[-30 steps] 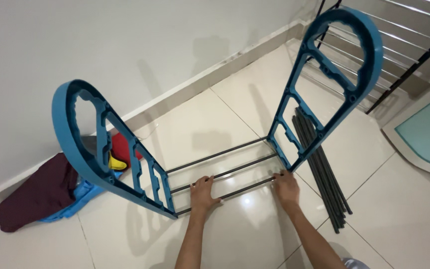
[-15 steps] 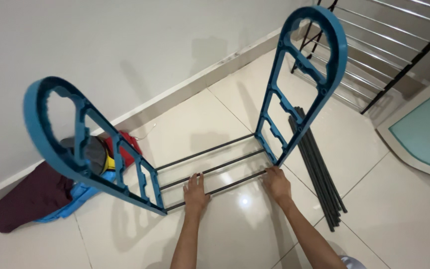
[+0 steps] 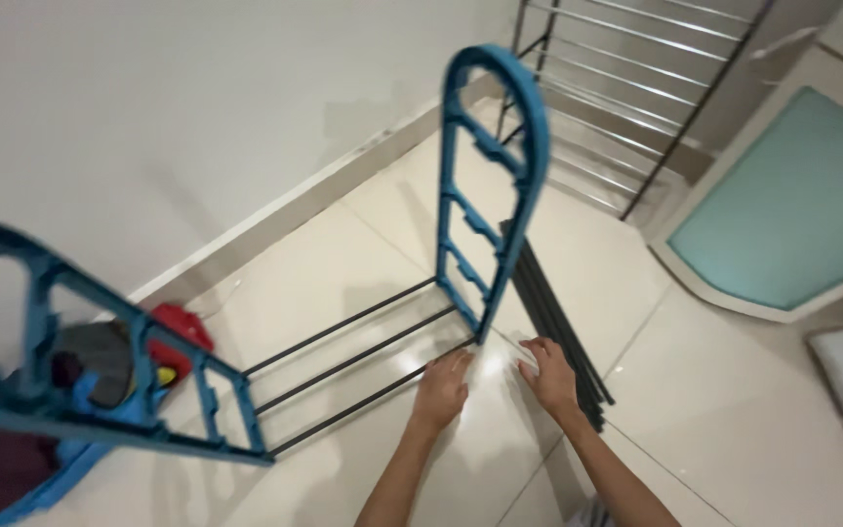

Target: The person assembles a blue plastic rack by inserting black rods into the side frames. They align the frames, insert rods one by one, and adjust the structure to ensure stability.

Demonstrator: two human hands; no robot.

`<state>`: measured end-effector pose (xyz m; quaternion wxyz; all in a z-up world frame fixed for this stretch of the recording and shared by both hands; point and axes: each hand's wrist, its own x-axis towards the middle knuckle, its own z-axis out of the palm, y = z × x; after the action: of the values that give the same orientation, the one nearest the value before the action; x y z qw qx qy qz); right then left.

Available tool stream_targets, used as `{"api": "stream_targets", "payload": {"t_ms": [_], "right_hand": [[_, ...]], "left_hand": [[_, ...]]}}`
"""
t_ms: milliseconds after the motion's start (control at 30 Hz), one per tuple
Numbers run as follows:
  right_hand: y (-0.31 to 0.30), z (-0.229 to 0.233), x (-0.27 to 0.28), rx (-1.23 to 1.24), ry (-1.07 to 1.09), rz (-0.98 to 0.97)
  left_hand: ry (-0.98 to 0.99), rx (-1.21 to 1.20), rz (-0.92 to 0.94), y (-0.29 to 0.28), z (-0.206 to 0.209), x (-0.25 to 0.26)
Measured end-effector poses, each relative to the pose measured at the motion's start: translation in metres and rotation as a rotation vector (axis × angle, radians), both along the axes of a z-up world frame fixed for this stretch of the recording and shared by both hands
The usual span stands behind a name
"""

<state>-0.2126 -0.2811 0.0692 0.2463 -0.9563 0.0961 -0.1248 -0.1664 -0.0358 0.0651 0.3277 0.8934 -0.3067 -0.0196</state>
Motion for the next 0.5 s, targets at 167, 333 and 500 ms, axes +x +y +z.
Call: {"api": "stream_targets", "payload": {"t_ms": [167,333,500], "right_hand": [[-0.049,0.01,-0.018,0.017,-0.116,-0.106],[-0.089,0.012,-0.023,0.013,-0.064,-0.204],[-0.115,0.005,-0.017,0.036,-0.062,-0.222]], "left_hand": [[-0.08,-0.016,-0.149,-0.077,0.018,-0.009],[-0.052,-0.013,-0.193,-0.139,0.018,0.002],[-0.052,-0.001,-0.164,-0.184,0.006,0.02]]}}
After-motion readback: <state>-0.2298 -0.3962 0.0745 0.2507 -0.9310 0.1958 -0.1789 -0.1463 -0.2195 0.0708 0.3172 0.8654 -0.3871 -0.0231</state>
